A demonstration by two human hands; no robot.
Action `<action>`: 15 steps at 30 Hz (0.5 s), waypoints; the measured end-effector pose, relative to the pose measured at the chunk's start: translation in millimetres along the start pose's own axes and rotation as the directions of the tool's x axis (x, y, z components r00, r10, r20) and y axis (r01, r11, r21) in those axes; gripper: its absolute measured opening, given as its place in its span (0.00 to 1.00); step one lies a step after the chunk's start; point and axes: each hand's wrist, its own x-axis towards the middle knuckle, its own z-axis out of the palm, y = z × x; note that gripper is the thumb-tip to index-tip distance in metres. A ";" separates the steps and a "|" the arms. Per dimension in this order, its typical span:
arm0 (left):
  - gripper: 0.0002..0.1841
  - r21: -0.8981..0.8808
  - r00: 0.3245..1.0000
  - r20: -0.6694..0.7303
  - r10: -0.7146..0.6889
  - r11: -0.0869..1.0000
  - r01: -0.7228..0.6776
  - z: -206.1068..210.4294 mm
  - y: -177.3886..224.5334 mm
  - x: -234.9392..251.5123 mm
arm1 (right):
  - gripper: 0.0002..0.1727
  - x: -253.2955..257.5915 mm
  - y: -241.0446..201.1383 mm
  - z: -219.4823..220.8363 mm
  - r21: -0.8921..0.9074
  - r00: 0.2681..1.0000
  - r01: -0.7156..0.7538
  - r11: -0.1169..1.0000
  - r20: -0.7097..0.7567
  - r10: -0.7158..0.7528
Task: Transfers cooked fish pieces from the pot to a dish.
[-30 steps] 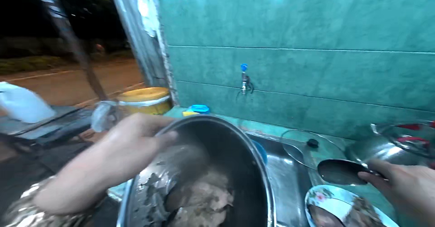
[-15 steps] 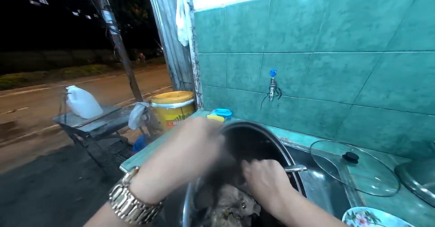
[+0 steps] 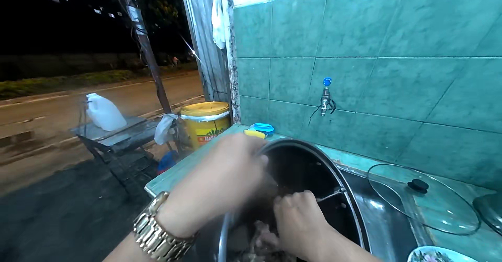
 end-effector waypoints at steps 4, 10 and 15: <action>0.11 0.009 1.000 -0.004 -0.010 1.000 0.010 -0.1 -2.0 1.6 | 0.48 1.9 2.5 3.5 0.009 1.000 -0.017 1.000 -0.020 0.017; 0.10 0.008 0.999 0.024 -0.038 0.999 0.038 -1.7 -2.3 5.0 | 0.54 -24.0 34.2 -1.2 0.054 0.986 -0.102 0.993 -0.124 0.108; 0.09 -0.012 0.999 0.032 -0.013 1.000 0.013 -3.3 -4.1 8.3 | 0.56 -63.6 94.8 19.9 0.126 0.864 -0.226 0.966 -0.432 0.258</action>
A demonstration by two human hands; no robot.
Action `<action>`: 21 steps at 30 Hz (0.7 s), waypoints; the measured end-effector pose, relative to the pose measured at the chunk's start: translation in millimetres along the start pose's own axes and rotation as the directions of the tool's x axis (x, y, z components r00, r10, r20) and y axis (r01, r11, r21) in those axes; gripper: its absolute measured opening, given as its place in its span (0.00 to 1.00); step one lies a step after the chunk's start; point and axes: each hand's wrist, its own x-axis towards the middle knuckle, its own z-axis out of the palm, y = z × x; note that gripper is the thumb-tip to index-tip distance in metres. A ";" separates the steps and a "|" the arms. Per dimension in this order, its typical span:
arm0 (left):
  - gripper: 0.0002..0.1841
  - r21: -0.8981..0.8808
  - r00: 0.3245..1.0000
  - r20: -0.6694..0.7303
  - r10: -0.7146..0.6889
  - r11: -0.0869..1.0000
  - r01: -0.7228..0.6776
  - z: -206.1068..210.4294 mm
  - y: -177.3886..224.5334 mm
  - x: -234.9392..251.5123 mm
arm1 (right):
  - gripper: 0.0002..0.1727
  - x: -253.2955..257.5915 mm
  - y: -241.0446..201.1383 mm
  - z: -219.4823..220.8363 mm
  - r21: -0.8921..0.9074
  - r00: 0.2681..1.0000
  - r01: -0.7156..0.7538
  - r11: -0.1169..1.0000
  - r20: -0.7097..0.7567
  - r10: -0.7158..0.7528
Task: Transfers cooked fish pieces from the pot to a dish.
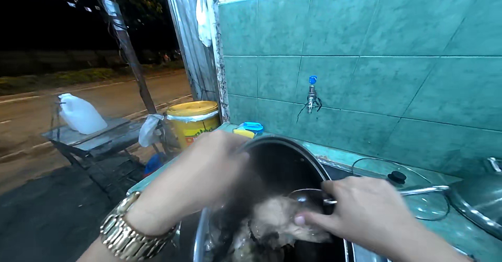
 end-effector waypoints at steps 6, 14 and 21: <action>0.07 0.023 0.996 -0.014 0.091 0.996 -0.091 -3.0 -17.2 1.1 | 0.54 -49.3 99.0 -4.6 -0.031 0.939 -0.342 0.939 0.024 0.343; 0.13 -0.136 0.992 -0.070 0.104 0.984 -0.113 6.8 -42.8 9.3 | 0.62 -114.7 167.5 48.8 -0.150 0.578 -0.747 0.647 0.333 0.745; 0.14 -0.174 0.999 -0.043 0.000 0.985 -0.007 7.6 -41.2 9.3 | 0.59 -113.2 170.9 82.3 -0.255 0.487 -0.742 0.620 0.431 0.760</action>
